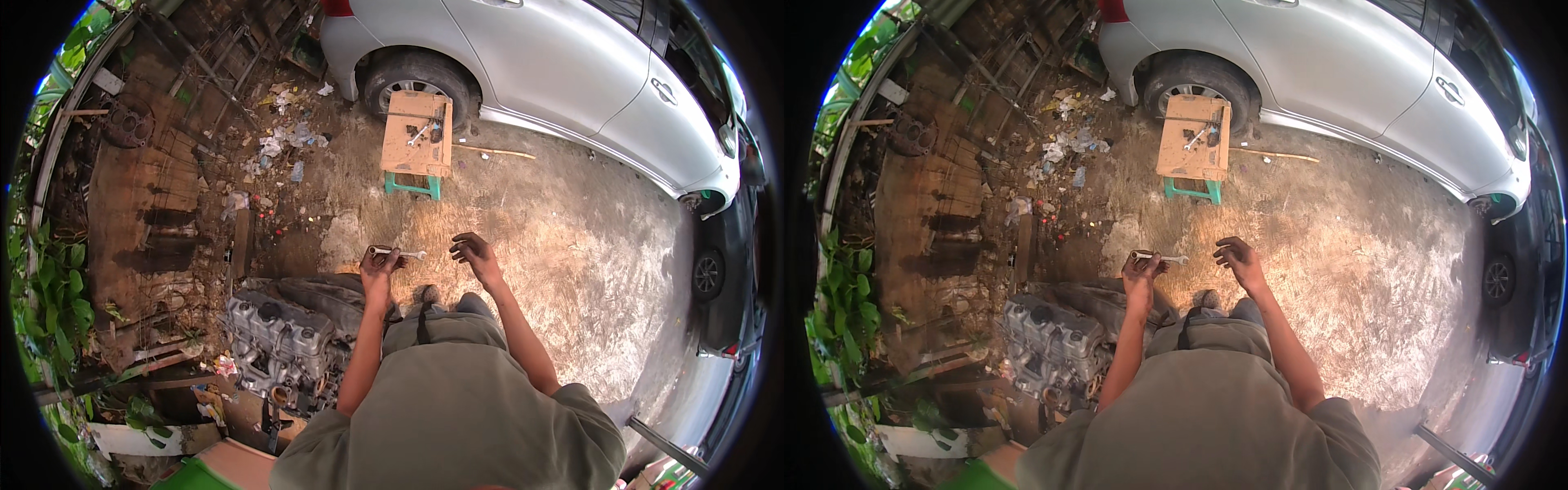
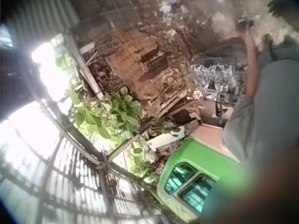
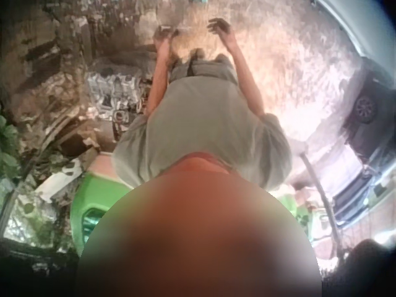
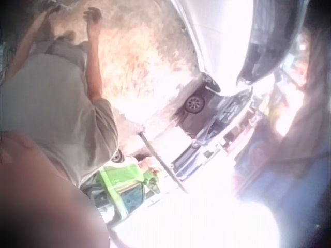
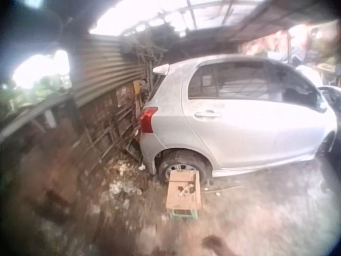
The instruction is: The person uses a wrench to loosen and remove bolts from a car engine resting on a cloth on the ground. They repeatedly reach for bolts, turn them, and place them on a nearby cardboard box. The person continues to remove additional bolts from the engine throughout the clip.
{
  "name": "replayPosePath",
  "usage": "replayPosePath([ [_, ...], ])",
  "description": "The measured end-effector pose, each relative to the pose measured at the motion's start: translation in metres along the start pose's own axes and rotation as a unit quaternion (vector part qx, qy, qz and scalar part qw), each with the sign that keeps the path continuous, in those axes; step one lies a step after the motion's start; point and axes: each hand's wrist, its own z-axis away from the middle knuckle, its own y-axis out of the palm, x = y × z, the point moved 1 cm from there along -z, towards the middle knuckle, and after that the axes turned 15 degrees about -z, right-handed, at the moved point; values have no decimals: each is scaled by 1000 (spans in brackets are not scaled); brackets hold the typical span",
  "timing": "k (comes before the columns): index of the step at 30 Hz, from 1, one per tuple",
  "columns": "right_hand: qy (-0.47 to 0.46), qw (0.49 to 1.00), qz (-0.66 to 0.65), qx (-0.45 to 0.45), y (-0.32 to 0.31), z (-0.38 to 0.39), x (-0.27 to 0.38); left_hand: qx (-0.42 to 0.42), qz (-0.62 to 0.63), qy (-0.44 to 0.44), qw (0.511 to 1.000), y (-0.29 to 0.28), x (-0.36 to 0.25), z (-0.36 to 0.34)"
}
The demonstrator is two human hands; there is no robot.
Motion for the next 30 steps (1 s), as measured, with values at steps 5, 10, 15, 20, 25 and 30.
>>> replayPosePath([
  [5,-32,993,75,86,35,49,0,49,-28,53,997,3,-4,42],
  [10,-11,997,39,62,47,109,-26,68,-43,69,994,-5,3,100],
  [15,20,999,-5,43,47,187,-62,63,-60,-2,996,-44,37,192],
  [20,69,994,18,87,75,253,-81,46,-61,-51,996,-99,66,287],
  [25,115,972,44,200,134,295,-96,-59,55,-19,997,-159,75,352],
  [30,122,938,52,319,225,341,-131,-187,88,57,977,-232,71,400],
])
